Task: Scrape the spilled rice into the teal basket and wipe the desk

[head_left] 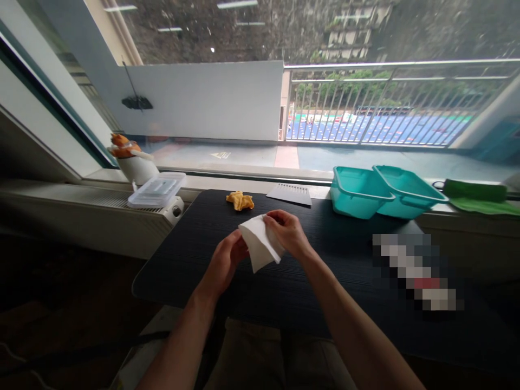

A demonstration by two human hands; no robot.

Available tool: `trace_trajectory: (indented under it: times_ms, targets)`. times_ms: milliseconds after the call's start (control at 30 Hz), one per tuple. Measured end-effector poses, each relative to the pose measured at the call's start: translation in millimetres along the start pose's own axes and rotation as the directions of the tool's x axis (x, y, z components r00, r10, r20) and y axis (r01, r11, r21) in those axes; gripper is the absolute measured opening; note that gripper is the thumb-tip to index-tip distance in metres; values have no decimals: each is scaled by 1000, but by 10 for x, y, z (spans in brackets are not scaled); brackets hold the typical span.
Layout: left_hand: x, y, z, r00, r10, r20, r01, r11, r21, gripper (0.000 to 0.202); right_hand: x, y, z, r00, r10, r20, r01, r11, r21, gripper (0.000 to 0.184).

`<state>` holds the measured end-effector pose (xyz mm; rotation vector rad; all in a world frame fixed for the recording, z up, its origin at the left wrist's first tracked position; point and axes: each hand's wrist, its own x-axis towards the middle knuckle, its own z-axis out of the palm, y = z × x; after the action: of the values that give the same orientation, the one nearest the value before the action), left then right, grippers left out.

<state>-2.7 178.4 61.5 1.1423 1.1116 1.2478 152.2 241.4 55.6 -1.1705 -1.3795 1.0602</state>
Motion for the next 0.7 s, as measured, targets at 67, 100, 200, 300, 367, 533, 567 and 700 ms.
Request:
trace_trajectory:
  times_ms: [67, 100, 200, 300, 367, 533, 567, 700]
  targets:
    - [-20, -22, 49, 999, -49, -19, 48, 998, -51, 55, -12, 16, 30, 999, 12, -31, -12, 1000, -6, 26]
    - [-22, -39, 73, 997, -69, -34, 67, 996, -62, 51, -20, 23, 35, 999, 23, -38, -23, 1000, -8, 27]
    - [-4, -88, 134, 990, -120, -72, 114, 990, -80, 41, -73, 39, 5, 998, 69, -5, -69, 997, -16, 38]
    - [18, -99, 175, 984, -165, -63, 159, 983, -87, 35, -169, 60, -61, 986, 112, 127, -106, 993, -51, 48]
    - [17, -89, 200, 981, -189, -43, 185, 980, -74, 33, -216, 89, -101, 969, 127, 212, -105, 988, -111, 47]
    - [-65, -91, 181, 988, -146, -56, 148, 989, 28, 34, -82, 170, -263, 978, 114, 174, -37, 918, -395, 33]
    - [-94, -99, 149, 990, -115, -81, 120, 991, 60, 35, -37, 173, -313, 985, 91, 143, -14, 885, -466, 30]
    - [-260, -141, -47, 986, 13, -169, 22, 979, 203, 39, -47, 151, -451, 992, -57, 110, 117, 717, -687, 52]
